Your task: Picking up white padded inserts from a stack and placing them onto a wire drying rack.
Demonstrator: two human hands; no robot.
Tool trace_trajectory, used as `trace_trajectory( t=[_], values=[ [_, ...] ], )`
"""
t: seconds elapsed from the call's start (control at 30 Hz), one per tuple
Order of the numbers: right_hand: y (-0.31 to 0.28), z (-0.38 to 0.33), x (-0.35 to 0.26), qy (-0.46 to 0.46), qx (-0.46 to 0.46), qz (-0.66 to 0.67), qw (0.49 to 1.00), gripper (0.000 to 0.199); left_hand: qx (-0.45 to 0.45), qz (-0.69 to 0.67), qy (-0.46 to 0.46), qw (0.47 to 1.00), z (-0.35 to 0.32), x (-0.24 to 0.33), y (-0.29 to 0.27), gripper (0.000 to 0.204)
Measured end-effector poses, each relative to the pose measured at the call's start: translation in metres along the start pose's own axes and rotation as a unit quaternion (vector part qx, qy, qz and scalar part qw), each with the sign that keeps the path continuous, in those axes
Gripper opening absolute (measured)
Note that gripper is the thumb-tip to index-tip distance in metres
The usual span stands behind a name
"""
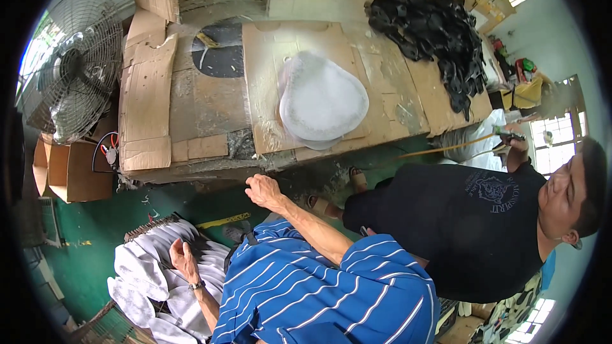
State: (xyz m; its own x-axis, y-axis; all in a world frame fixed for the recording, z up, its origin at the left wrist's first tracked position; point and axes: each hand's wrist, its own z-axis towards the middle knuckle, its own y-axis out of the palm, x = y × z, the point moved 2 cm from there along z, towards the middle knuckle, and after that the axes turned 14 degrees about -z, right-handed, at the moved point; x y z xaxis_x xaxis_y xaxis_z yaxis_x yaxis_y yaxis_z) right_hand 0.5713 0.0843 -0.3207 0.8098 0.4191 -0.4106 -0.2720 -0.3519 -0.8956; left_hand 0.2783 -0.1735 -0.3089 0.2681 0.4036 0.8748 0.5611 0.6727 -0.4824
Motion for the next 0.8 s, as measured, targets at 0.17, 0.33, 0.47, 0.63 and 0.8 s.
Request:
trace_trajectory(
  t=[0.17, 0.33, 0.47, 0.63, 0.8],
  values=[
    [-0.011, -0.010, 0.034, 0.048, 0.017, 0.023, 0.998, 0.030, -0.071, -0.068, -0.015, 0.995, -0.004, 0.027, 0.037, 0.023],
    [-0.018, -0.010, 0.049, 0.062, 0.020, 0.034, 0.997, 0.028, -0.127, -0.063, -0.031, 0.989, -0.024, 0.044, 0.056, 0.022],
    [-0.026, -0.005, 0.058, 0.077, 0.051, 0.038, 0.995, 0.024, -0.139, -0.049, -0.058, 0.987, -0.037, 0.042, 0.057, 0.023],
    [-0.042, 0.001, 0.073, 0.103, 0.083, 0.033, 0.991, 0.019, -0.141, -0.042, -0.096, 0.984, -0.047, 0.048, 0.058, 0.024],
    [-0.055, 0.009, 0.093, 0.129, 0.122, 0.030, 0.984, 0.019, -0.147, -0.034, -0.098, 0.984, -0.048, 0.053, 0.061, 0.025]
  ],
)
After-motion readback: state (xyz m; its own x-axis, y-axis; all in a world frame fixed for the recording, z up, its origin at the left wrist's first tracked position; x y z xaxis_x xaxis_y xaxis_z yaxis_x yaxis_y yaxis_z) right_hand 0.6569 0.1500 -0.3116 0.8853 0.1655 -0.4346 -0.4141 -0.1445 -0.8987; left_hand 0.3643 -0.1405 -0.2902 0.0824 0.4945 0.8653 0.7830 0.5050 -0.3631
